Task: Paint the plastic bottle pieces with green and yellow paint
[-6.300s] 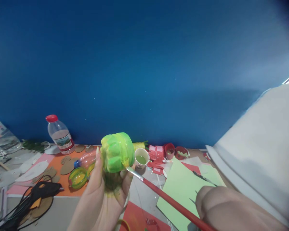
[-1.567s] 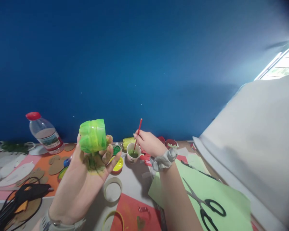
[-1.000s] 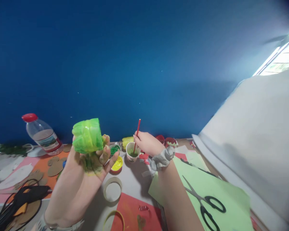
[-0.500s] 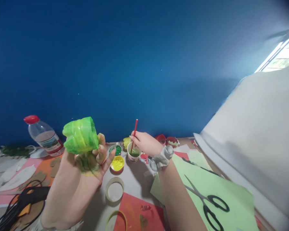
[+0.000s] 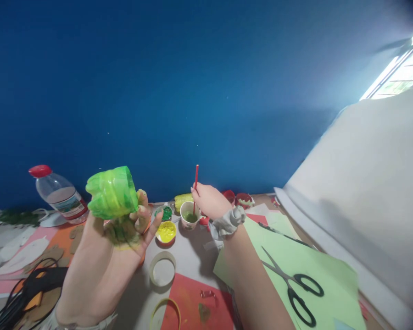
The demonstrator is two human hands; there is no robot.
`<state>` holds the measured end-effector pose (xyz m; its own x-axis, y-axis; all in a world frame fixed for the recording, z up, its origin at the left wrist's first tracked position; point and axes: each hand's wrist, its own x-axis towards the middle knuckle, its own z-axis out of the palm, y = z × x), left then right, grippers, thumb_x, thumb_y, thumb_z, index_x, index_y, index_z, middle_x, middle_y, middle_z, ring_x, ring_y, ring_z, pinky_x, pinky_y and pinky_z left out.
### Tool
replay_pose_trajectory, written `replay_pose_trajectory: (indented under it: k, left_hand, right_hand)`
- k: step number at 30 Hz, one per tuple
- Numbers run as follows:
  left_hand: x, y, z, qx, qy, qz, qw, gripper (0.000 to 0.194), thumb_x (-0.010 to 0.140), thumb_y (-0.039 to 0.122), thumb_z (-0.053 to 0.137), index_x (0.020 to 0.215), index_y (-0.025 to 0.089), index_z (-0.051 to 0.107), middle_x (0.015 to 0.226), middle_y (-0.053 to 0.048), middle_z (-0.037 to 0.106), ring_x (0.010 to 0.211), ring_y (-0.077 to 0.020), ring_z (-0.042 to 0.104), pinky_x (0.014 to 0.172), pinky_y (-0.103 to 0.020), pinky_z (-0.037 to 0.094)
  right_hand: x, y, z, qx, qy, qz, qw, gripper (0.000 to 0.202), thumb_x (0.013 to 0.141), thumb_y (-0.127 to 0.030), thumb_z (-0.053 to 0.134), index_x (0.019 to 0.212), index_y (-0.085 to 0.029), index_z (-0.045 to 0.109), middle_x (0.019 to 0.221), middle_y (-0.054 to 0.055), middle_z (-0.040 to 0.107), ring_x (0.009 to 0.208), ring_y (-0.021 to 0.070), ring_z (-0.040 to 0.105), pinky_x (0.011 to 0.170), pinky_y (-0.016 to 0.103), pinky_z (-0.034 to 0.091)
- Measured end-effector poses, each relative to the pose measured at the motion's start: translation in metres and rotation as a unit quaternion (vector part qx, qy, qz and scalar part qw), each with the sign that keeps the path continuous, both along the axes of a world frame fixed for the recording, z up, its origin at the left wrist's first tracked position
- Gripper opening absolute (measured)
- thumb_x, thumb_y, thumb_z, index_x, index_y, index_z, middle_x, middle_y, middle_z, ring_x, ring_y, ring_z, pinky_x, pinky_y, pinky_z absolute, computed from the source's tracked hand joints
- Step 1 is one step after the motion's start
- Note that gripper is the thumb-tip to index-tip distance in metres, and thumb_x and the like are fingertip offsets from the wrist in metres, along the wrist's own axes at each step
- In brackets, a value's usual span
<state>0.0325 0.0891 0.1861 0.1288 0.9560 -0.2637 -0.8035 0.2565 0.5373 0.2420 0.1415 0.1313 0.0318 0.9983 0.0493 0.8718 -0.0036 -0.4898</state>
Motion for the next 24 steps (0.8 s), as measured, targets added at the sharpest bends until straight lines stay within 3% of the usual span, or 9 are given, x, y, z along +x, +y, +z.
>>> replay_pose_trajectory:
  k: [10, 24]
  left_hand:
    - [-0.002, -0.001, 0.0, 0.009, 0.0, 0.011, 1.0, 0.042, 0.101, 0.032, 0.03, 0.087, 0.018, 0.068, 0.09, -0.008, 0.071, 0.061, -0.011, 0.068, 0.069, -0.034, 0.063]
    - [-0.001, -0.002, 0.003, 0.005, 0.002, -0.003, 1.0, 0.044, 0.101, 0.034, 0.029, 0.087, 0.018, 0.068, 0.087, -0.007, 0.072, 0.056, -0.0094, 0.066, 0.066, -0.032, 0.063]
  right_hand:
    - [0.021, -0.006, 0.011, 0.096, 0.086, -0.1, 0.987, 0.034, 0.106, -0.036, 0.043, 0.093, -0.009, 0.059, 0.077, 0.001, 0.055, 0.07, 0.0109, 0.056, 0.078, 0.028, 0.051]
    - [0.022, -0.006, 0.009, 0.121, 0.15, -0.093, 0.977, 0.032, 0.106, -0.032, 0.04, 0.089, -0.011, 0.056, 0.07, 0.0, 0.054, 0.062, 0.0105, 0.054, 0.069, 0.024, 0.046]
